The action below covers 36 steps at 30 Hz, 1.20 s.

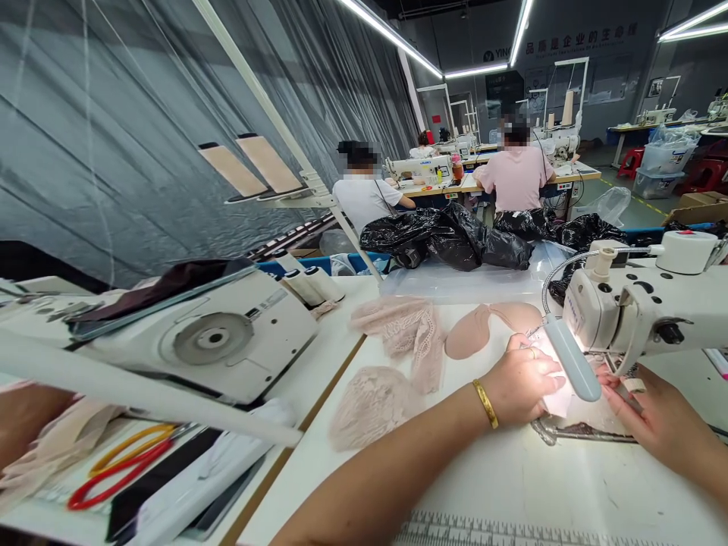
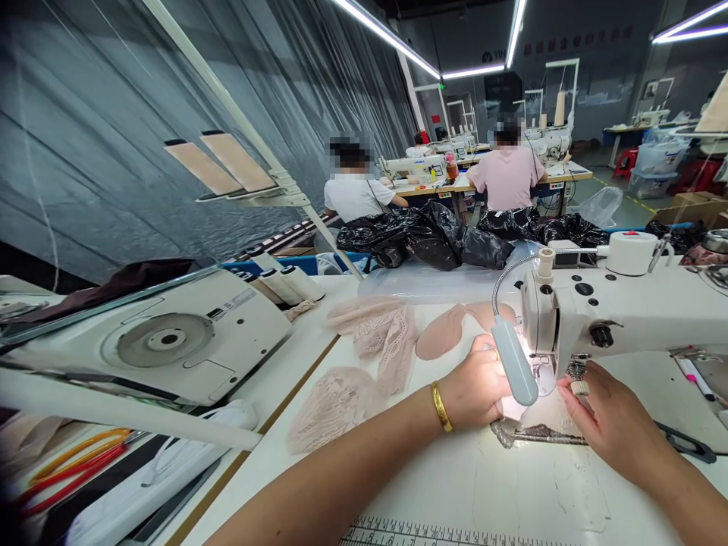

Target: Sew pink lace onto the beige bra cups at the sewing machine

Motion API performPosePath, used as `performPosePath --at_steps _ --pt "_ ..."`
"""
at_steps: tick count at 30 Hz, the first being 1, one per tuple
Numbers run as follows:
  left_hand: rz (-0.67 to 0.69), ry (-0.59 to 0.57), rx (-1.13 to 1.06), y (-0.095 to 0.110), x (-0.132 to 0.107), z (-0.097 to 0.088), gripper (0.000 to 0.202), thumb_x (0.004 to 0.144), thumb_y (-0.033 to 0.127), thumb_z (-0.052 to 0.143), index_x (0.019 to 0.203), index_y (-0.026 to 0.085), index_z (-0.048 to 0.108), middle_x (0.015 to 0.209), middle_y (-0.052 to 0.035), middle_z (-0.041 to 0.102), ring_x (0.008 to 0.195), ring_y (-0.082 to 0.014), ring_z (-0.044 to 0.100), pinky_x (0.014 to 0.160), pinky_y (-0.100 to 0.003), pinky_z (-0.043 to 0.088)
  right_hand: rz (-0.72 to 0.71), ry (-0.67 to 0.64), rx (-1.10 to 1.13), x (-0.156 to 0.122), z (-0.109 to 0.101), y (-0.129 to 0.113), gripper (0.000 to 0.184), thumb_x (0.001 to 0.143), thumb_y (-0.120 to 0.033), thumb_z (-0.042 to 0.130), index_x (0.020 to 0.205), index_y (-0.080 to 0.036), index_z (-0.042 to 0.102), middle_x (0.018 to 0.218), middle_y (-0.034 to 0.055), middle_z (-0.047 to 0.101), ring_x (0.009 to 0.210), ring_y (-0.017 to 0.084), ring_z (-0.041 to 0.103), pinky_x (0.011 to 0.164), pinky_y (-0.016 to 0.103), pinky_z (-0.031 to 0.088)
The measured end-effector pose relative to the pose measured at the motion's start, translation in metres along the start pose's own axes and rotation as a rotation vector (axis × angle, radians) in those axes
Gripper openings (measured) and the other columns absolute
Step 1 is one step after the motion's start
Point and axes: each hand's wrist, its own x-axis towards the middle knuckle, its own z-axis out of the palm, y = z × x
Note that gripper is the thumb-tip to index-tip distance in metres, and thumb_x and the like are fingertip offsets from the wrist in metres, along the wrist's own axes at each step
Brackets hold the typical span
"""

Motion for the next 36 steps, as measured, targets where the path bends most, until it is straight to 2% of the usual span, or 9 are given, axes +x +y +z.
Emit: performPosePath --at_steps 3,6,10,15,19,24,28,31,36 --pt "-0.011 0.003 0.041 0.003 -0.001 0.001 0.016 0.084 0.017 0.062 0.095 0.022 0.072 0.114 -0.0062 0.076 0.099 -0.0256 0.062 0.102 -0.054 0.028 0.012 -0.029 0.021 0.001 -0.001 -0.001 0.027 0.11 -0.041 0.042 0.108 -0.024 0.063 0.107 0.0116 0.069 0.087 0.028 0.072 0.065 0.037 0.059" --pt "0.011 0.016 0.07 0.005 -0.002 0.001 0.012 0.083 0.017 0.061 0.091 0.02 0.069 0.108 -0.0055 0.075 0.094 -0.0239 0.061 0.098 -0.051 0.03 -0.018 -0.018 0.008 0.002 -0.004 -0.007 0.029 0.11 -0.039 0.04 0.108 -0.026 0.066 0.108 0.0101 0.072 0.099 0.03 0.071 0.077 0.04 0.06" --pt "0.08 0.039 0.116 0.013 -0.006 0.001 0.009 0.091 0.022 0.058 0.091 0.019 0.067 0.101 -0.0039 0.073 0.088 -0.0229 0.06 0.093 -0.05 0.032 -0.108 -0.116 0.042 0.003 -0.008 -0.015 0.028 0.108 -0.036 0.044 0.119 -0.032 0.069 0.1 0.0061 0.072 0.093 0.028 0.07 0.076 0.038 0.059" --pt "0.139 0.063 0.157 0.028 -0.011 0.0 0.019 0.099 0.029 0.053 0.088 0.02 0.066 0.094 -0.0019 0.069 0.081 -0.0206 0.059 0.084 -0.045 0.037 -0.229 -0.254 0.087 0.004 -0.011 -0.018 0.024 0.107 -0.03 0.047 0.105 -0.031 0.071 0.103 0.0058 0.069 0.088 0.024 0.067 0.071 0.034 0.056" --pt "0.162 0.053 0.183 0.035 -0.012 0.0 0.017 0.097 0.024 0.056 0.083 0.018 0.064 0.089 -0.0021 0.066 0.079 -0.0198 0.058 0.085 -0.045 0.038 -0.231 -0.239 0.078 0.003 -0.009 -0.018 0.023 0.106 -0.028 0.048 0.106 -0.031 0.071 0.101 0.0059 0.069 0.086 0.024 0.066 0.072 0.034 0.055" --pt "0.116 0.079 0.202 0.032 -0.007 0.004 0.018 0.097 0.02 0.054 0.081 0.017 0.061 0.084 -0.0014 0.063 0.077 -0.0194 0.057 0.087 -0.048 0.039 -0.17 -0.211 0.064 0.003 -0.001 -0.015 0.029 0.107 -0.029 0.042 0.11 -0.032 0.071 0.098 0.0054 0.07 0.082 0.025 0.066 0.068 0.035 0.056" --pt "0.078 0.055 0.205 0.027 -0.001 0.004 0.022 0.1 0.027 0.053 0.084 0.016 0.062 0.086 -0.0033 0.065 0.081 -0.0211 0.058 0.09 -0.05 0.037 -0.125 -0.194 0.0 0.003 0.005 -0.013 0.031 0.107 -0.029 0.039 0.113 -0.032 0.069 0.087 0.0032 0.069 0.073 0.025 0.066 0.061 0.034 0.054" --pt "0.037 0.036 0.174 0.021 0.002 0.004 0.02 0.101 0.027 0.052 0.088 0.017 0.064 0.09 -0.0046 0.067 0.086 -0.0228 0.059 0.094 -0.053 0.035 -0.085 -0.177 -0.101 0.003 0.007 -0.015 0.033 0.108 -0.027 0.034 0.113 -0.031 0.066 0.089 0.0023 0.069 0.061 0.021 0.061 0.053 0.032 0.05" --pt "-0.006 0.048 0.189 0.014 0.011 0.009 0.02 0.101 0.028 0.052 0.095 0.017 0.067 0.099 -0.0071 0.07 0.091 -0.0244 0.06 0.095 -0.053 0.036 -0.07 -0.148 -0.146 0.004 0.01 -0.013 0.031 0.108 -0.029 0.034 0.099 -0.028 0.063 0.088 0.0026 0.068 0.06 0.021 0.061 0.051 0.032 0.05"
